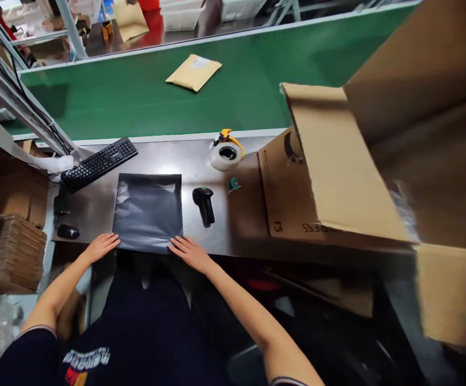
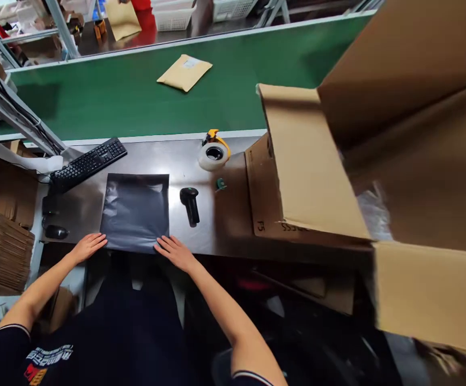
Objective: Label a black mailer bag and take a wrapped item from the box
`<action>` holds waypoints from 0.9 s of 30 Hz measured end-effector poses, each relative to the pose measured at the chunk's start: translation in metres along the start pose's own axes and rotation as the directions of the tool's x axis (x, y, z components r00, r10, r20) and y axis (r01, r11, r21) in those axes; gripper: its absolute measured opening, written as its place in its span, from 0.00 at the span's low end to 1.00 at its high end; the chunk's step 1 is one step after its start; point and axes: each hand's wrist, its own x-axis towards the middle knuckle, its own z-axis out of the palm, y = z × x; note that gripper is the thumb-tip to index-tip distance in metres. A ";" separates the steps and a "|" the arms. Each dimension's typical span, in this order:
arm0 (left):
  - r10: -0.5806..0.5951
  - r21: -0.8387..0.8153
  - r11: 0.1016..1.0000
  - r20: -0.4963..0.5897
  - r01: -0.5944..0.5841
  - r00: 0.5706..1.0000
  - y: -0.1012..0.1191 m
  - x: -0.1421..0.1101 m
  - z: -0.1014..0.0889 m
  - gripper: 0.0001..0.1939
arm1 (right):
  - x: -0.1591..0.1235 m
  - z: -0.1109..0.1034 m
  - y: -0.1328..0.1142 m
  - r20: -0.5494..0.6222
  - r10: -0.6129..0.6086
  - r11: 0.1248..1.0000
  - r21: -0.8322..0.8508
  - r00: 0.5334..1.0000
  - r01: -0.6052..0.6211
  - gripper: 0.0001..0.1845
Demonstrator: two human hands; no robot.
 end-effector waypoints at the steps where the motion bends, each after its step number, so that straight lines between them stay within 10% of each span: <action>1: 0.027 -0.051 0.998 0.007 -0.026 1.000 0.002 -0.003 -0.001 0.28 | -0.006 0.001 -0.005 0.016 0.001 1.000 0.023 1.000 -0.001 0.39; 5: -0.054 -0.363 0.931 -0.004 0.049 0.999 0.010 -0.012 -0.021 0.25 | -0.020 -0.005 -0.022 0.077 0.005 0.976 0.218 0.997 -0.022 0.35; 9: -0.344 -0.707 0.657 0.028 0.262 0.938 0.012 -0.003 -0.046 0.19 | -0.018 -0.018 -0.040 0.032 0.298 0.802 0.533 0.954 -0.269 0.26; 13: -0.500 -0.776 0.556 -0.027 0.297 0.866 -0.001 0.034 -0.061 0.14 | 0.016 -0.034 -0.041 -0.018 0.694 0.445 0.796 0.720 -0.409 0.18; 17: -0.709 -0.802 0.498 -0.156 0.331 0.687 -0.017 0.097 -0.073 0.11 | 0.073 -0.050 -0.013 -0.122 0.887 0.337 0.831 0.445 -0.443 0.16; 22: -0.846 -0.790 0.461 -0.255 0.404 0.468 -0.021 0.166 -0.084 0.13 | 0.129 -0.066 0.025 -0.184 0.948 0.304 0.762 0.259 -0.572 0.19; 27: -0.876 -0.729 0.448 -0.240 0.518 0.419 -0.028 0.203 -0.081 0.14 | 0.154 -0.071 0.047 -0.146 0.979 0.202 0.648 0.141 -0.734 0.21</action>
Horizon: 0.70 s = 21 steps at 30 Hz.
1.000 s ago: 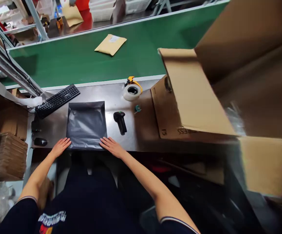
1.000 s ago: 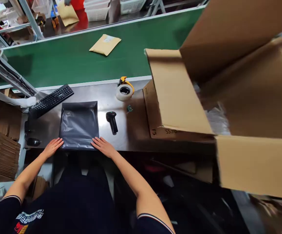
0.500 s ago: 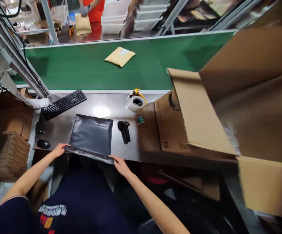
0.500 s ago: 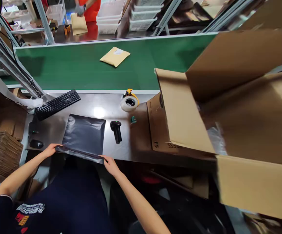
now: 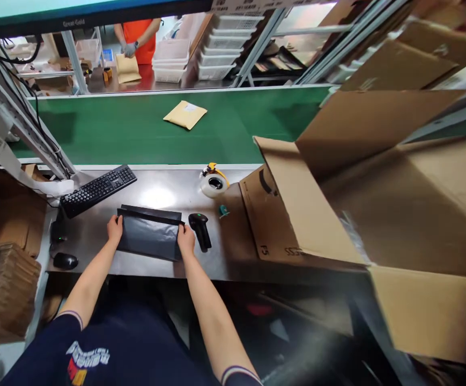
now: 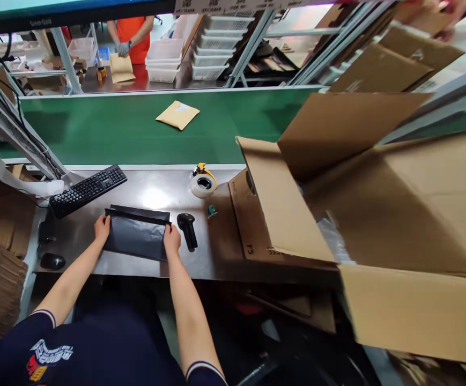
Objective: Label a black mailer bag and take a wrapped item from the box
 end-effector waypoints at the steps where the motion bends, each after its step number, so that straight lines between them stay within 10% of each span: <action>1: -0.007 0.024 1.000 0.015 0.006 1.000 0.000 0.005 0.004 0.14 | 0.005 0.002 -0.001 0.007 0.022 0.999 -0.037 1.000 -0.021 0.21; 9: -0.017 0.155 0.988 0.153 -0.007 0.988 -0.014 0.022 0.009 0.20 | 0.022 0.000 0.007 0.090 0.125 0.971 -0.213 0.988 -0.104 0.28; 13: 0.164 0.182 0.966 0.108 -0.181 0.981 -0.002 -0.002 0.006 0.32 | -0.004 0.003 -0.008 -0.049 -0.137 0.971 -0.205 0.989 0.125 0.36; 16: 0.437 0.260 0.823 0.279 -0.506 0.855 0.017 -0.019 0.024 0.34 | -0.021 0.027 -0.033 0.091 -0.428 0.858 -0.273 0.899 0.436 0.34; 18: 0.464 0.300 0.735 0.432 -0.608 0.773 0.027 -0.021 0.040 0.35 | -0.025 0.047 -0.046 0.250 -0.429 0.798 -0.346 0.868 0.494 0.32; 21: 0.384 0.348 0.719 0.523 -0.601 0.761 0.030 -0.011 0.051 0.40 | -0.022 0.063 -0.048 0.314 -0.302 0.786 -0.453 0.900 0.421 0.34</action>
